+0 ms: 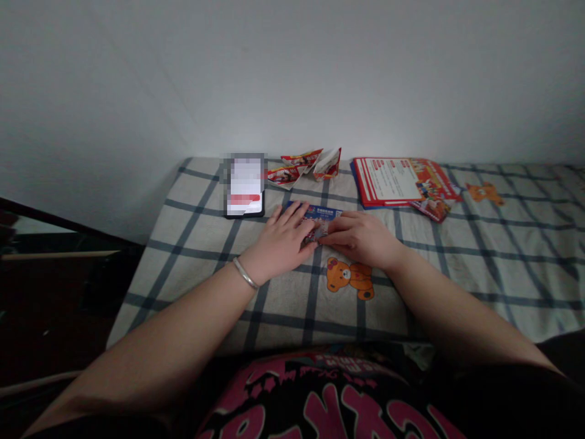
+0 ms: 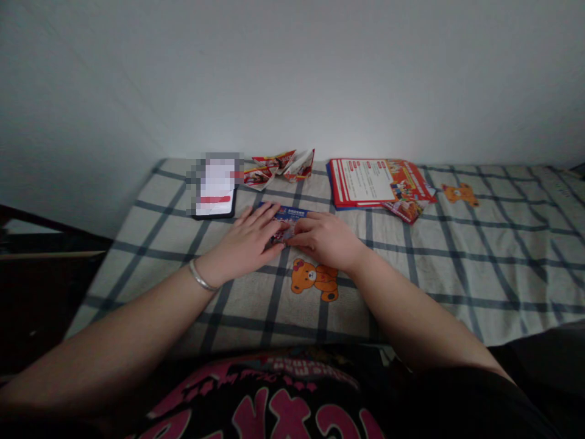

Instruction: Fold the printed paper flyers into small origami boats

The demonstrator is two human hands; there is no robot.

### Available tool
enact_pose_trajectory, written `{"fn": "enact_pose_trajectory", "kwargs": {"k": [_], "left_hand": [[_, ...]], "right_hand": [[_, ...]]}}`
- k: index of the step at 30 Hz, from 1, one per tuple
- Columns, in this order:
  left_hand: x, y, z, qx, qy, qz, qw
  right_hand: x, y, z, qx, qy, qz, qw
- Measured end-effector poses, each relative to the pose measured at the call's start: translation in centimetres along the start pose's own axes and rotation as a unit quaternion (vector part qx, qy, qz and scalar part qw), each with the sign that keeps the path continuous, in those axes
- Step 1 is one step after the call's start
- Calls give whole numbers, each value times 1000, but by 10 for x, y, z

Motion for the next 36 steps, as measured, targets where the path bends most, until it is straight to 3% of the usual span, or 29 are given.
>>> {"fn": "enact_pose_trajectory", "kwargs": {"k": [6,14,21,27,36], "left_hand": [[-1,0,-1,-3,2,21,1000],[-1,-1,0,4,9,19,1000],[-1,-1,3,1,20,19,1000],[-1,-1,2,7,27,7,1000],[-2,-1,2,6,37,-8,999]], "right_hand": [[1,3,4,-24,16,1,1000],[3,-1,11,24,52,39,998],[-1,1,0,100,84,67,989],[-11,6,-16,184,127,123,967],[-21,16,-33,291,170,141,931]]}}
Point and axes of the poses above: each hand's wrist, its own y-axis away from the middle knuckle, its own x-axis out of the palm, z = x × y, the point moved 8 cm from there along -y, towards the middle knuckle
